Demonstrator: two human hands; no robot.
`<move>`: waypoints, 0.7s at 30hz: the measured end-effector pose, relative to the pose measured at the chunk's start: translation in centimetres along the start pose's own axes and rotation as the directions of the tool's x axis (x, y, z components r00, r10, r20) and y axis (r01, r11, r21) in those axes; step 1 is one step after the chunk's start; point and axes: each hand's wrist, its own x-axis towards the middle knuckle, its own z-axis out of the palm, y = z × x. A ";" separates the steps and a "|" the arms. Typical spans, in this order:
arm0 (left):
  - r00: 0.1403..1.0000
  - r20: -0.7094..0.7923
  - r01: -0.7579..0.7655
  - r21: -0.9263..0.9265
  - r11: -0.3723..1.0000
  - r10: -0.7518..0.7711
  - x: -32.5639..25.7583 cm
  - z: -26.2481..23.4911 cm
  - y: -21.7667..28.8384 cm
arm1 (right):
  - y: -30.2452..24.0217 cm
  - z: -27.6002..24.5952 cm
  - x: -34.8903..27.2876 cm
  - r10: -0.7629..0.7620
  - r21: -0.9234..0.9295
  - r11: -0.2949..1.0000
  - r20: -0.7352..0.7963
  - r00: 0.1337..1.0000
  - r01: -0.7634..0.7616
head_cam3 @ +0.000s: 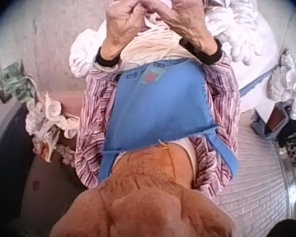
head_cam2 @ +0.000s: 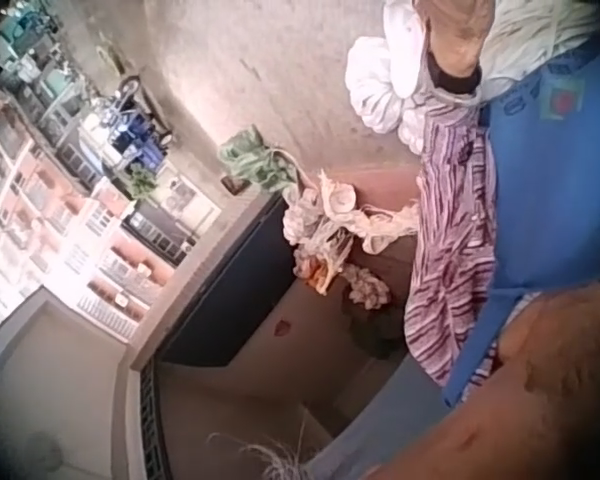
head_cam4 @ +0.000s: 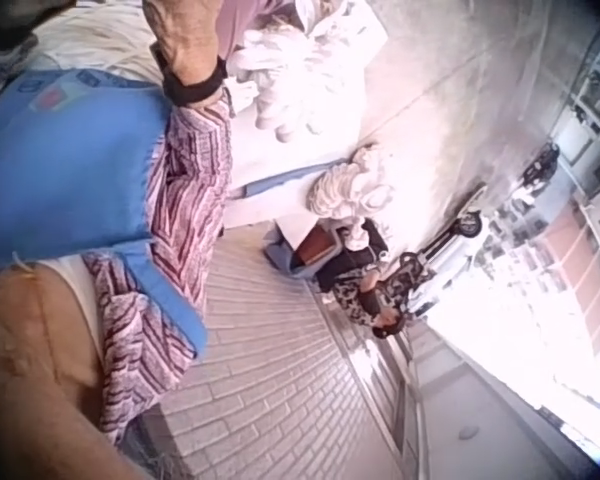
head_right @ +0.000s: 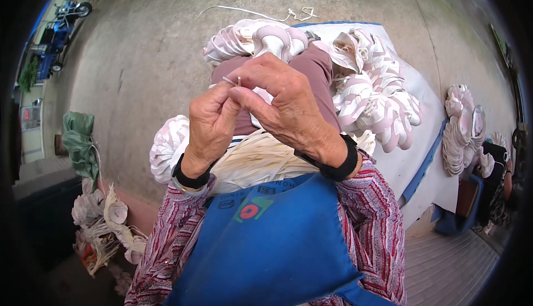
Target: The recorder is lacing pairs of white and pink shoes in an outdoor manufacturing area.
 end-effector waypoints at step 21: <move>0.950 -0.192 0.219 -0.147 0.964 -0.245 -2.3 -5.8 -1.7 | -2.0 -8.0 0.5 0.351 0.746 0.659 -0.184 0.918 -0.102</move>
